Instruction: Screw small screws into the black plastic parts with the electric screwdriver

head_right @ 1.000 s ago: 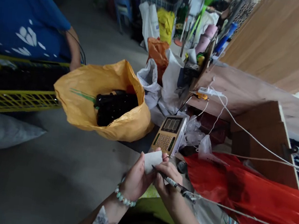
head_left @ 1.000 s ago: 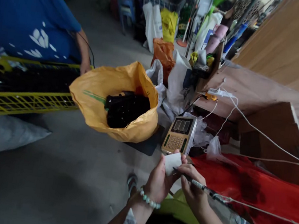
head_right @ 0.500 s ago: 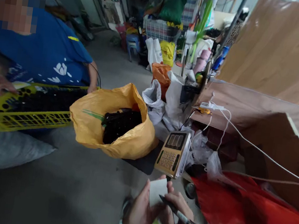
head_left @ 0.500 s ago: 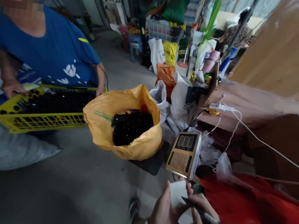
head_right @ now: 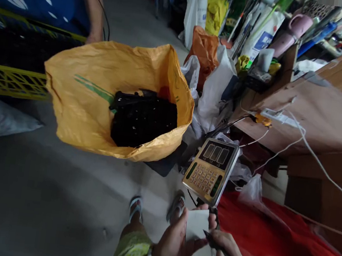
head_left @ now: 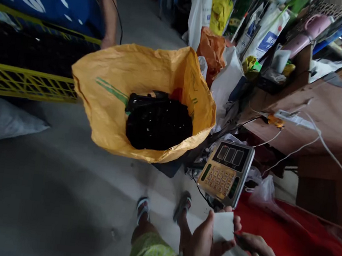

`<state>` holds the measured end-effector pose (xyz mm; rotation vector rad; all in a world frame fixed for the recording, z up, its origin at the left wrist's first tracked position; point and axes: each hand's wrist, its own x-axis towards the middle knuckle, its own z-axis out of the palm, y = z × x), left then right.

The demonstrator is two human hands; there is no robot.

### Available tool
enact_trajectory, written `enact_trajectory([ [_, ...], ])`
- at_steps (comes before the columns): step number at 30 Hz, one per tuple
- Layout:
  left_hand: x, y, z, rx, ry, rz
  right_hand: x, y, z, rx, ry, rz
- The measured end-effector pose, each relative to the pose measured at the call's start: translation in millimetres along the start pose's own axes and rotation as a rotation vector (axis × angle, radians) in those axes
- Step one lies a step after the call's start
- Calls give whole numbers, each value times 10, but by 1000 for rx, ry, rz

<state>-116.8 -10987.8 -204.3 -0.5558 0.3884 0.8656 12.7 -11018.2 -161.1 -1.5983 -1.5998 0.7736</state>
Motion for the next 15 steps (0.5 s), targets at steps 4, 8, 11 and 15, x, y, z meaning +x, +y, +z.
enact_trajectory([
  [4,-202,18,337,71,3,-20,39,-215,-27,31,-88,-80],
  [8,-379,-23,628,171,35,52,68,-456,-66,107,-133,-122],
  [11,-425,-81,692,197,20,91,65,-501,-78,135,-117,-113],
  [15,-422,-137,653,194,-26,104,66,-456,-59,121,-91,-131],
])
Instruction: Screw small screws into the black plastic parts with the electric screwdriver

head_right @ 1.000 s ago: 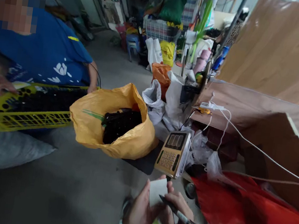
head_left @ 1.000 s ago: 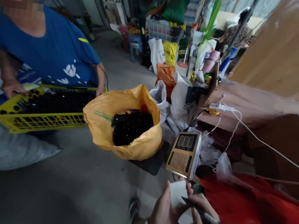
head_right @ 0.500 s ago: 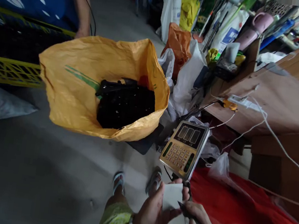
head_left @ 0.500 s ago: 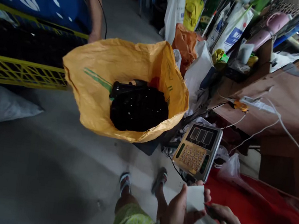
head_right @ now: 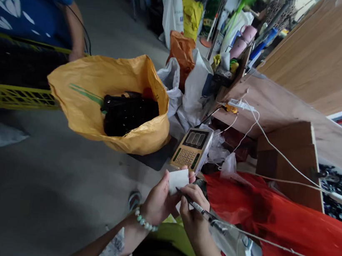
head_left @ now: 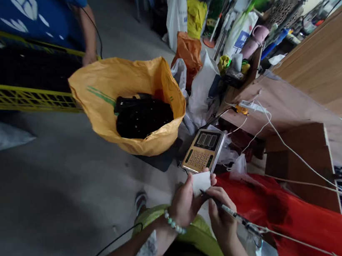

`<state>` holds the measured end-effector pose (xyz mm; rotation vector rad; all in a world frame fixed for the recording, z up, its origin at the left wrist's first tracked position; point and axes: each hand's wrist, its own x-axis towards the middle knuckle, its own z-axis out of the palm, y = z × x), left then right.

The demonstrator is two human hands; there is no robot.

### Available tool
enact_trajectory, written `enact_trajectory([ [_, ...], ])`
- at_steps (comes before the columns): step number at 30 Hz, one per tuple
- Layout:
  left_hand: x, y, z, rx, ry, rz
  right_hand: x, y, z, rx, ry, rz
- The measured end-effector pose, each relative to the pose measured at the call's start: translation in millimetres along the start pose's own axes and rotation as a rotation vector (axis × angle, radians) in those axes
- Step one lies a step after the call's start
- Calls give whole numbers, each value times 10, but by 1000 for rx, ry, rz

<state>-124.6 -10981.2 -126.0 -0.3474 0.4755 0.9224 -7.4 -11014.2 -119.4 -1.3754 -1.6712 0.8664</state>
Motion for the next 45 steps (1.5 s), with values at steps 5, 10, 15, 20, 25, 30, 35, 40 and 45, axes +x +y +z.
enact_trajectory([
  [5,-11,-56,-2,-5,14,15,2,33,4,-9,-4,-13],
  [10,-17,-85,10,-10,5,26,-10,39,-29,-15,-29,-23],
  [15,-41,-89,32,24,-3,50,1,45,-53,66,5,-25],
  [20,-51,-124,66,68,-1,63,76,3,-72,15,65,-53],
  [25,-44,-177,113,106,17,84,90,-29,-130,16,55,-87],
  [30,-49,-213,153,133,46,87,81,-5,-164,10,92,-86],
  [35,-48,-247,170,137,48,96,73,22,-215,29,84,-101],
  [40,-49,-279,196,107,46,100,55,30,-263,61,76,-82],
  [45,-45,-298,202,121,47,116,50,24,-298,115,121,-73],
])
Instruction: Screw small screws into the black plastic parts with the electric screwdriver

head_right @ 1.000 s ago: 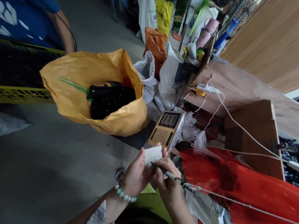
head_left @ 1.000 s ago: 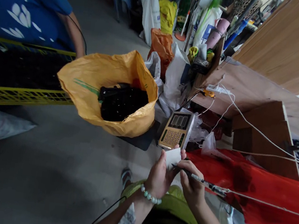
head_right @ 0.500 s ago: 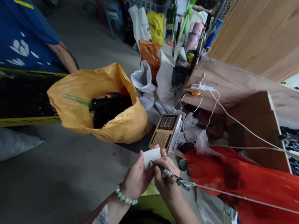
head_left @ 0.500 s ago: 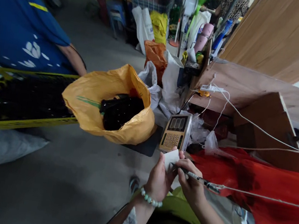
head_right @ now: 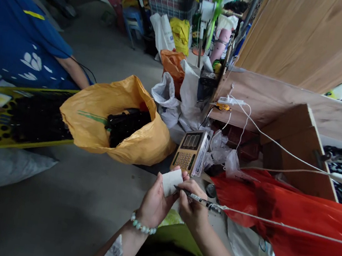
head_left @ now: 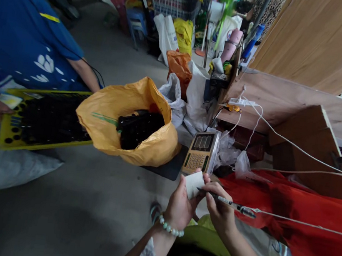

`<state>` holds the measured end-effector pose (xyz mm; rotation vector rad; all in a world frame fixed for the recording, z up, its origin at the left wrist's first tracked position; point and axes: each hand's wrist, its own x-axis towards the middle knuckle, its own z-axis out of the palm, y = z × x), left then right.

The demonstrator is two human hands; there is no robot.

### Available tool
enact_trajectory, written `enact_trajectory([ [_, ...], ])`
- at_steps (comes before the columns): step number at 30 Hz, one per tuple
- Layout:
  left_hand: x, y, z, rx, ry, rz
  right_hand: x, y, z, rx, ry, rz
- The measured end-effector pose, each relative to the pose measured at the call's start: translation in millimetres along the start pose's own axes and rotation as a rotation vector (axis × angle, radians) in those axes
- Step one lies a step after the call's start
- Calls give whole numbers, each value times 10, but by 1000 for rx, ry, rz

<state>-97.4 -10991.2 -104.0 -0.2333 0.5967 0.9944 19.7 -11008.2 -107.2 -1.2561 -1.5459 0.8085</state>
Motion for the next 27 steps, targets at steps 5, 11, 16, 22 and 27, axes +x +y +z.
enact_trajectory([
  [5,20,11,-20,91,31,85,-75,187,-163,9,32,90],
  [11,42,17,-62,112,53,99,-167,349,-278,-61,47,121],
  [16,62,-47,-49,133,55,73,-113,269,-238,-50,-39,25],
  [22,17,38,-117,152,149,100,-246,747,-457,-84,114,310],
  [27,-335,511,-585,156,294,232,-829,1434,-711,37,299,1019],
])
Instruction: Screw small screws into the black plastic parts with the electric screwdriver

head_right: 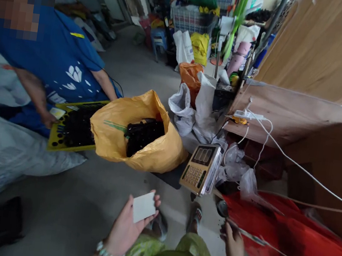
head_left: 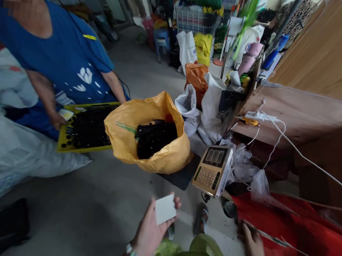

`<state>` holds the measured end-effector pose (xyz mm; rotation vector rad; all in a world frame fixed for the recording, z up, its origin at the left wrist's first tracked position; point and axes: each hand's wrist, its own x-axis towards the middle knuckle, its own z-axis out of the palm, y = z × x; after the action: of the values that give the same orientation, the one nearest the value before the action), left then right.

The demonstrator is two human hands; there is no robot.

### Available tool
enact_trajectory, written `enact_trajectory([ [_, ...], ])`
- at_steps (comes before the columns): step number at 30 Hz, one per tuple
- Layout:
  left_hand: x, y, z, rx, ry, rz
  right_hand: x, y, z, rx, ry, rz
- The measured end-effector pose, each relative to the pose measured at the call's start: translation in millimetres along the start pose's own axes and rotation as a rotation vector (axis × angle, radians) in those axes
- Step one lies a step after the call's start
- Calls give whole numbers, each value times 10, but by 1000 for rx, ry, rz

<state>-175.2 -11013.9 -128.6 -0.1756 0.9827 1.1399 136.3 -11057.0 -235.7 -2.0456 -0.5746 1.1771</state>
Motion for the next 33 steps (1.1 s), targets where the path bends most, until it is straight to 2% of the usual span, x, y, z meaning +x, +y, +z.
enact_trajectory([
  [1,-25,111,-172,-4,30,35,9,156,-24,11,41,141],
  [2,-48,221,-350,-6,72,71,-12,285,-14,16,45,213],
  [4,-76,435,-708,-22,174,119,-133,434,145,6,23,246],
  [5,-78,541,-884,-36,212,125,-223,449,304,-2,-2,215],
  [7,-57,766,-1227,-62,241,110,-426,379,773,-14,-42,118],
  [11,48,1381,-1861,-106,182,24,-763,49,2056,-77,-86,-124],
  [14,109,2027,-2257,-170,186,14,-1015,-169,2934,-163,-150,-245],
  [17,96,2756,-2551,-231,221,25,-1293,-308,3500,-211,-227,-311],
  [20,52,3409,-2758,-256,223,125,-1352,-394,3762,-259,-186,-367],
  [23,83,3795,-2890,-269,264,251,-1200,-461,3886,-297,-65,-424],
  [27,310,3900,-2953,-274,279,231,-1000,-471,4107,-391,-53,-389],
  [30,463,3930,-2888,-284,235,208,-903,-346,4437,-442,-102,-308],
  [33,519,4095,-2741,-274,186,258,-804,-212,4822,-430,-139,-233],
])
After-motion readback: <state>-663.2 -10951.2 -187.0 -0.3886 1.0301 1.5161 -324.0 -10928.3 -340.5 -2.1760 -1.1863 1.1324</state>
